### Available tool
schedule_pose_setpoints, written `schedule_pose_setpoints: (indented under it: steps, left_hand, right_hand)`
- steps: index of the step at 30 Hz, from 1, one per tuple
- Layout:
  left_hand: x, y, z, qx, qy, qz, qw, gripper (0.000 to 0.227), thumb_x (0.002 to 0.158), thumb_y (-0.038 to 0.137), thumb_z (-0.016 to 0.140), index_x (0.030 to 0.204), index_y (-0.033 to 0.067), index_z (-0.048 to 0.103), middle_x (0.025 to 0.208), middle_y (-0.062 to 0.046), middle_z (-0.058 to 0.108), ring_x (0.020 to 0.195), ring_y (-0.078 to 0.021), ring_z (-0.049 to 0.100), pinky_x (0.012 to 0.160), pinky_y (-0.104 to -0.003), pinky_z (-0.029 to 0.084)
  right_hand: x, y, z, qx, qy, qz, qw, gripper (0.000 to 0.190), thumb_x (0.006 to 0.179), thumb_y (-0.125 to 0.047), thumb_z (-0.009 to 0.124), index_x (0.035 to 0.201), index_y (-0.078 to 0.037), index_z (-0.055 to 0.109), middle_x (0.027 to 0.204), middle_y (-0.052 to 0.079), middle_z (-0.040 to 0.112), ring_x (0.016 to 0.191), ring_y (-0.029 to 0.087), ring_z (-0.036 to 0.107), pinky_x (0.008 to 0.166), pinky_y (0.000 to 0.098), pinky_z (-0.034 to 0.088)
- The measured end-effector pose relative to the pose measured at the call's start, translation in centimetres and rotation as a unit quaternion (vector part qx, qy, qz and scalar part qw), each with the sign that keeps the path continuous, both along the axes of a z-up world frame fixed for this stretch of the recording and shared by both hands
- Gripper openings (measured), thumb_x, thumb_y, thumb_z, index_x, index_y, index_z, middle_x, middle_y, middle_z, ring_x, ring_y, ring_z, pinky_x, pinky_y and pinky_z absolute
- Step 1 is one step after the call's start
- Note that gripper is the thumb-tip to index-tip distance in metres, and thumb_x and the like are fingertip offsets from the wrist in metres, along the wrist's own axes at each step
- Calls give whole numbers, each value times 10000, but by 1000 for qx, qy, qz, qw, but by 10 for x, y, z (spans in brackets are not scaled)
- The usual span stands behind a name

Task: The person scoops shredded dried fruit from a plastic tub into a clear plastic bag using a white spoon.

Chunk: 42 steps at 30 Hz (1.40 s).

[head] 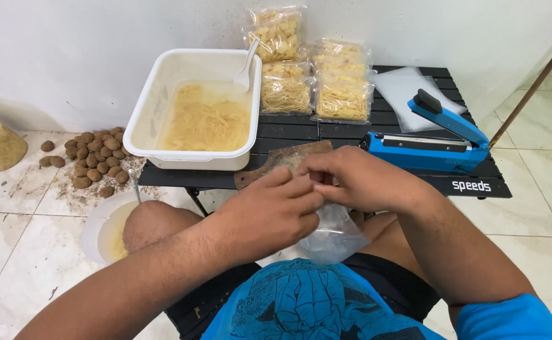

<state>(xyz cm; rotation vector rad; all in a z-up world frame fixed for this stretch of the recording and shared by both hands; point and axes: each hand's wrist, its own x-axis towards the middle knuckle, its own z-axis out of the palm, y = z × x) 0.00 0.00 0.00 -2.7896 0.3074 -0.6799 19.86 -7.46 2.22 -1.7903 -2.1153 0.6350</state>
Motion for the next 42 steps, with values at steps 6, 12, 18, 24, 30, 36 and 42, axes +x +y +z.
schedule_pose_setpoints:
  steps: [6,12,18,24,30,36,42]
  left_hand:
    - [0,14,-6,-73,140,41,987,139,891,205,768,993,139,703,924,-81,775,819,-223,733,808,-377,456]
    - [-8,31,-1,-93,139,60,984,271,867,223,773,1100,113,688,1050,-111,782,851,-276,748,809,-414,450]
    - [-13,34,20,-119,290,169,934,196,933,326,719,1043,164,704,915,-84,781,815,-269,754,893,-426,466]
    - [-10,33,18,-64,343,197,916,160,909,292,701,1005,168,734,818,-101,765,733,-270,744,889,-416,477]
    - [-12,23,35,-23,339,203,918,76,914,144,684,926,105,748,745,-117,761,682,-260,738,909,-405,481]
    - [-12,30,30,-15,311,199,929,60,906,118,694,927,105,748,754,-98,770,686,-239,749,984,-427,458]
    - [-21,29,33,-19,324,204,924,106,901,128,709,1005,123,723,813,-97,784,723,-252,753,954,-440,458]
  right_hand:
    - [12,2,-15,226,108,75,965,165,928,-203,697,1031,-75,715,934,128,740,849,365,716,775,471,547]
    - [13,-13,-9,279,-2,181,943,330,863,-351,804,1055,-90,741,776,65,716,713,299,691,711,436,531]
    - [14,-8,-18,87,-170,190,963,121,943,-285,645,876,-202,703,663,20,709,575,244,650,774,422,466]
    - [9,1,-8,-22,-216,201,955,165,936,-318,614,1014,-210,711,792,72,765,659,263,691,879,434,452]
    - [-7,14,-3,-40,-253,259,931,277,970,-352,533,1031,-196,754,786,79,785,737,292,756,1136,555,323]
    - [-14,28,-27,-75,-239,271,929,369,956,-411,546,1115,-112,693,873,174,782,841,400,757,1221,616,203]
    - [-21,38,-40,-64,-363,267,890,476,919,-534,561,1031,-117,761,1059,101,756,1129,333,687,1242,714,6]
